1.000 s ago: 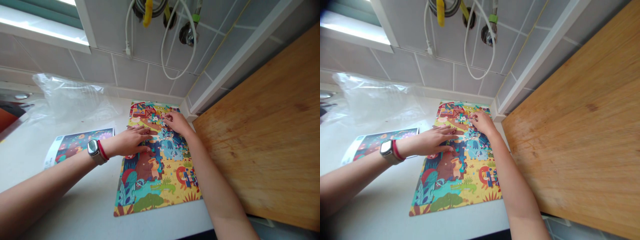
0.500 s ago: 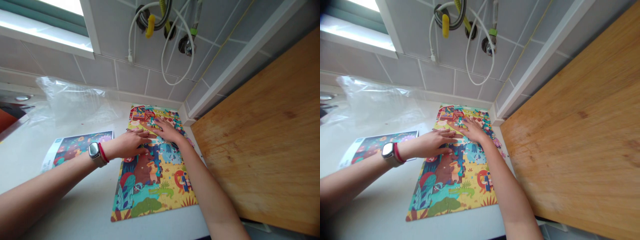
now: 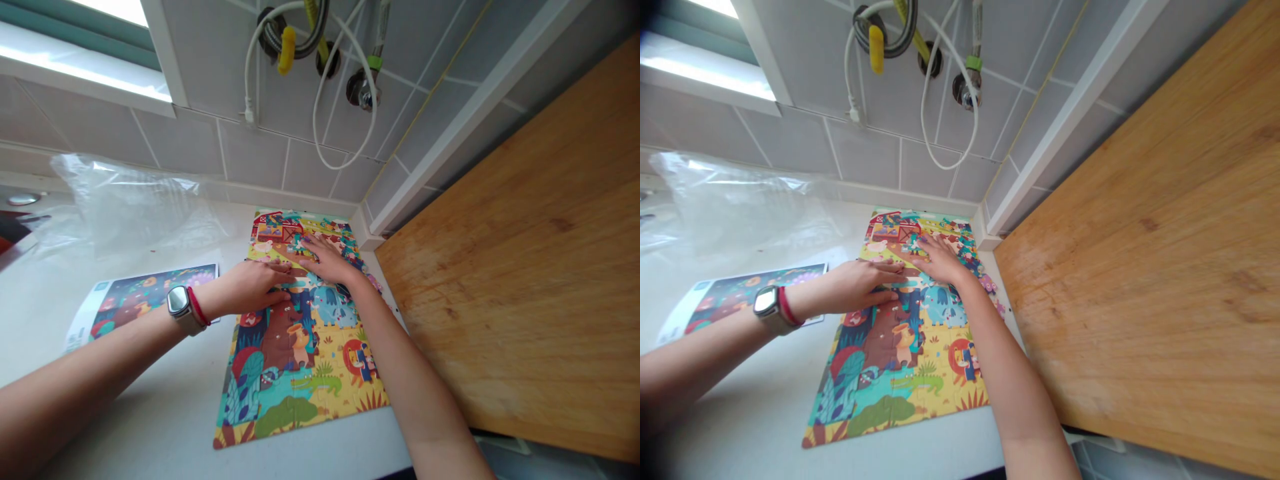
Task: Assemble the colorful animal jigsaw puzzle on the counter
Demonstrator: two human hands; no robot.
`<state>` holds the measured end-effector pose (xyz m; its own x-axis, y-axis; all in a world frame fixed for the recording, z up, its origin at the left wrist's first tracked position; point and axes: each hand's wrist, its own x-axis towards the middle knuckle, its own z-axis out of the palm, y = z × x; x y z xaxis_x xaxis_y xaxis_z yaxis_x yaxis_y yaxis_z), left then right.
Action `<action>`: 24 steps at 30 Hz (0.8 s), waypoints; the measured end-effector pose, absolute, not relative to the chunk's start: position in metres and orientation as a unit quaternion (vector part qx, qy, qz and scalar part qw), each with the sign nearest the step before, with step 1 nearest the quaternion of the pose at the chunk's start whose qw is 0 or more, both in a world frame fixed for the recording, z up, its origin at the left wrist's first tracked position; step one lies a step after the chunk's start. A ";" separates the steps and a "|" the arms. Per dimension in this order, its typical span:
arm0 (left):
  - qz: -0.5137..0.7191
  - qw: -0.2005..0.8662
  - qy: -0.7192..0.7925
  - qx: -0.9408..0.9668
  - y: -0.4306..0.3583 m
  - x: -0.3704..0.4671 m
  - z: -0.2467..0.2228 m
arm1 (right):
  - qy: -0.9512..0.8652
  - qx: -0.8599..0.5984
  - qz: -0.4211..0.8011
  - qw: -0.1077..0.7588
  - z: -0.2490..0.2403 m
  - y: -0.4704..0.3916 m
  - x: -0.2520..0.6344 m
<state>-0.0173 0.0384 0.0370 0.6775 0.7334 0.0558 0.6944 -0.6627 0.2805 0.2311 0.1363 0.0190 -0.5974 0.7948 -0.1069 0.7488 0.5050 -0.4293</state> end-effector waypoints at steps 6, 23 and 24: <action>0.093 0.124 0.396 0.905 0.039 -0.018 0.034 | -0.866 -0.447 0.221 0.044 0.019 0.137 0.231; 0.078 0.112 0.394 0.909 0.038 -0.015 0.038 | -0.863 -0.448 0.229 0.048 0.020 0.137 0.232; 0.078 0.113 0.395 0.909 0.038 -0.016 0.038 | -0.863 -0.447 0.228 0.049 0.018 0.137 0.232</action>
